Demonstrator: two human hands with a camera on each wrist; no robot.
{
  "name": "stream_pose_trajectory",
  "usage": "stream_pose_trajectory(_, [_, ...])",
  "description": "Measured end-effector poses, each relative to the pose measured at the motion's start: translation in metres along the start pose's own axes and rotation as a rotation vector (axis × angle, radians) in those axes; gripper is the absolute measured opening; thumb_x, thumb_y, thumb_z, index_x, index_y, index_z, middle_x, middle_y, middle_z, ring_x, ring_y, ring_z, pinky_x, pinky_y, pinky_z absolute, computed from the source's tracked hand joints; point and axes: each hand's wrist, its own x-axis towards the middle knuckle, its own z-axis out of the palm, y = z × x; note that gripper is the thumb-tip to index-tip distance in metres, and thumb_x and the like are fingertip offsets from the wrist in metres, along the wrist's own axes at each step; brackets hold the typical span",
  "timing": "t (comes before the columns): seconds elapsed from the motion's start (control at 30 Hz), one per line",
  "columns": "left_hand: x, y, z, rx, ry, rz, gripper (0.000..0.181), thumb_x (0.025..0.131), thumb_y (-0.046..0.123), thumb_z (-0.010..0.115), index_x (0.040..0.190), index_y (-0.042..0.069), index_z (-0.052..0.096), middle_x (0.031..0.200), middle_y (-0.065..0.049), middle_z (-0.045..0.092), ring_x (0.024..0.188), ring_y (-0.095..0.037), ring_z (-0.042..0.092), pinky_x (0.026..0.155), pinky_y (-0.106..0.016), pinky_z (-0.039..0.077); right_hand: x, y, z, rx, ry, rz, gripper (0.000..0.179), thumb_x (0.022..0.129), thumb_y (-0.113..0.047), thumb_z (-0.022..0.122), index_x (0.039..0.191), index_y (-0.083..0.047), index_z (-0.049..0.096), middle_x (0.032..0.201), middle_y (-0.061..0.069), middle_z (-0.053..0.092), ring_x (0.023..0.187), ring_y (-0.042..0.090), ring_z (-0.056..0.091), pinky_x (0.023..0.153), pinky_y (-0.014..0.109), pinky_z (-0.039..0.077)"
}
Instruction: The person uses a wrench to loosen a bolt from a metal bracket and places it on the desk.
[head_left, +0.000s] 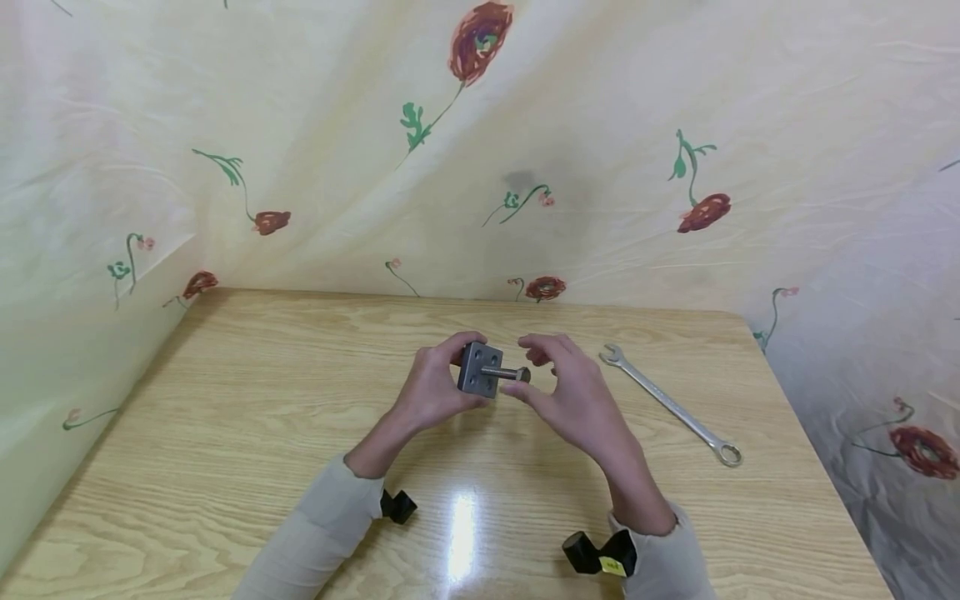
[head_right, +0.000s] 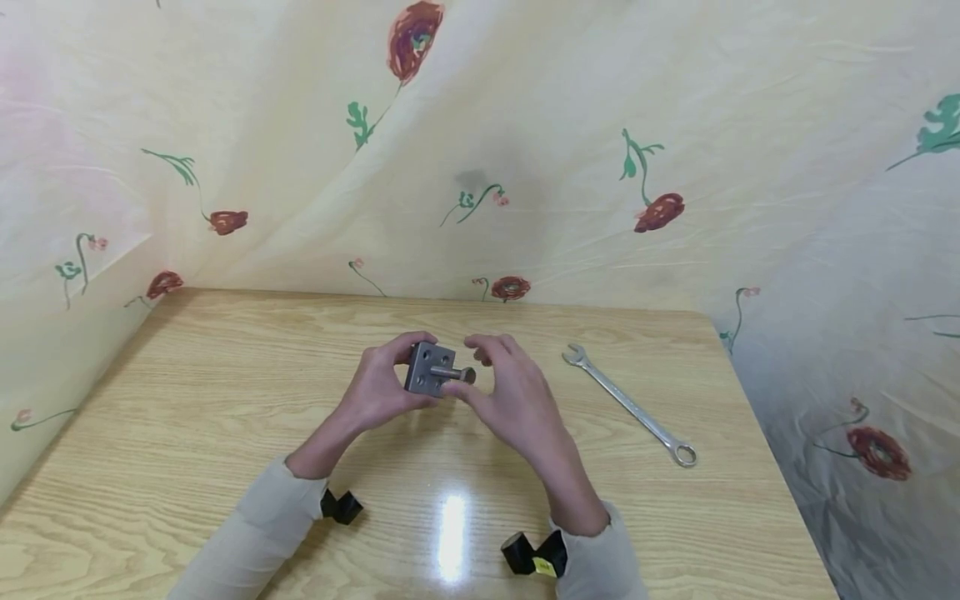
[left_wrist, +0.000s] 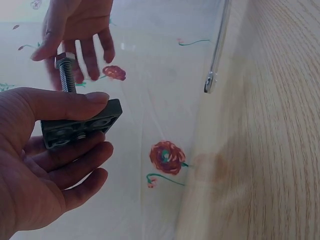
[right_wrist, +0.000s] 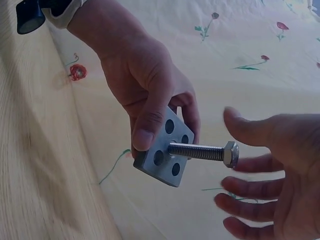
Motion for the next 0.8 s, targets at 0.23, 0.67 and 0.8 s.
stream_pose_trajectory(0.23, [-0.0009,0.0015,-0.0009,0.005,0.006,-0.003,0.074,0.057,0.0,0.089,0.124,0.008,0.059,0.106,-0.015,0.073,0.088,-0.027,0.07,0.082,-0.048,0.055,0.0013,-0.0001,-0.0001,0.001,-0.016,0.049,0.023,0.087,-0.031,0.07,0.099,-0.011,0.073,0.079,0.0,0.071,0.069,0.009,0.058,0.056,0.021,0.043])
stream_pose_trajectory(0.67, [0.0,0.001,-0.0006,0.015,0.005,-0.016,0.074,0.057,0.001,0.089,0.124,0.009,0.059,0.106,-0.013,0.073,0.089,-0.026,0.07,0.082,-0.045,0.055,-0.0001,0.0038,0.005,-0.012,0.119,-0.164,0.019,0.075,-0.004,0.08,0.092,-0.011,0.077,0.087,0.002,0.071,0.077,0.015,0.066,0.068,0.029,0.051])
stream_pose_trajectory(0.8, [0.0006,0.001,-0.0002,0.012,0.002,-0.009,0.074,0.056,0.0,0.089,0.124,0.008,0.058,0.105,-0.014,0.073,0.089,-0.027,0.07,0.082,-0.048,0.055,-0.0002,0.0043,0.0083,0.014,0.169,-0.236,0.022,0.071,0.01,0.076,0.081,-0.009,0.077,0.086,0.004,0.066,0.075,0.015,0.063,0.065,0.027,0.052])
